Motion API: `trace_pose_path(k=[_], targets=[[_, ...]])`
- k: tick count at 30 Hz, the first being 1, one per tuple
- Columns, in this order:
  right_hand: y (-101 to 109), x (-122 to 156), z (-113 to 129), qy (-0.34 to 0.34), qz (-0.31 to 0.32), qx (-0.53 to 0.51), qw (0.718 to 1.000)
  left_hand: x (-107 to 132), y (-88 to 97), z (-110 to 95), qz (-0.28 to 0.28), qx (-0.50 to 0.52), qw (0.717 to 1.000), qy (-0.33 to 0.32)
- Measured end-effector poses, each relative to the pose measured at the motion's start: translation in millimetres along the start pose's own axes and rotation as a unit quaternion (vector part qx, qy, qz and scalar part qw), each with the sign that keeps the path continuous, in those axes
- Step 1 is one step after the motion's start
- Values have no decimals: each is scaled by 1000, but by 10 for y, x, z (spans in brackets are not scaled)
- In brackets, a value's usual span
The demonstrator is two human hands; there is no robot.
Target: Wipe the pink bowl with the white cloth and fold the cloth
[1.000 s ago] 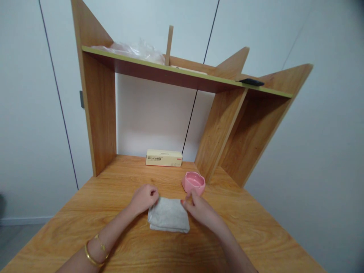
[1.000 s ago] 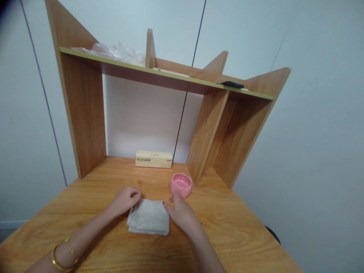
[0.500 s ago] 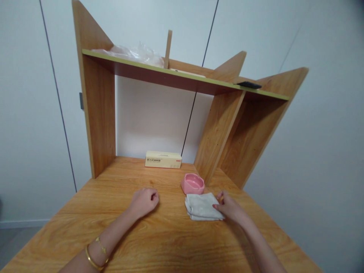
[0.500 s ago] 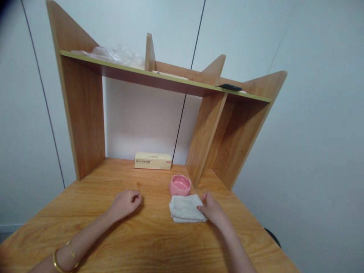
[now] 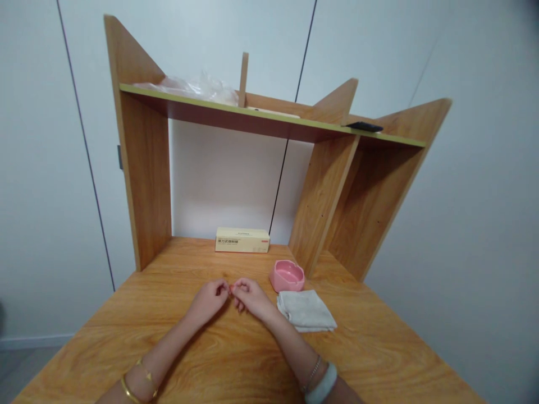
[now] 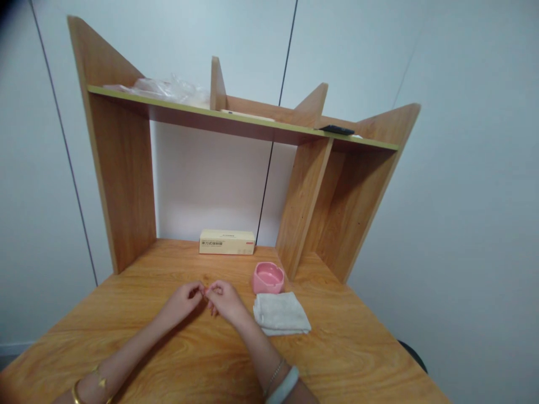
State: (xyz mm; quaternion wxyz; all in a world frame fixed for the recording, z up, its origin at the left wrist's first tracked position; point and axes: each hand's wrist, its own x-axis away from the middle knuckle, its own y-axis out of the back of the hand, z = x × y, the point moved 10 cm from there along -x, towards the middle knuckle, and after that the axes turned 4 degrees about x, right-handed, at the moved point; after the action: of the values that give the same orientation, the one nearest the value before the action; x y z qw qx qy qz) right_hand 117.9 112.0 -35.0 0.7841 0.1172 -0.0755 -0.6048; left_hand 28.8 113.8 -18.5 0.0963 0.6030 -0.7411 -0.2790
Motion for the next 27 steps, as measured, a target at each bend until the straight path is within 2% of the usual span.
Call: trace_pose_path(k=[1,4,11,27], targets=[[-36,-29,-76,-13,8,-28,999,-34,-11,68,0,78,997,9],[-13,-50,-224,-34,12,-70,997,-104,-71,220,17,150,988,29],[72,-9,-294,-41,-1,-143,989,-103,-99,312,37,211,975,53],[99,37,-254,-43,-9,-188,981,-123,-118,405,39,276,958,72]])
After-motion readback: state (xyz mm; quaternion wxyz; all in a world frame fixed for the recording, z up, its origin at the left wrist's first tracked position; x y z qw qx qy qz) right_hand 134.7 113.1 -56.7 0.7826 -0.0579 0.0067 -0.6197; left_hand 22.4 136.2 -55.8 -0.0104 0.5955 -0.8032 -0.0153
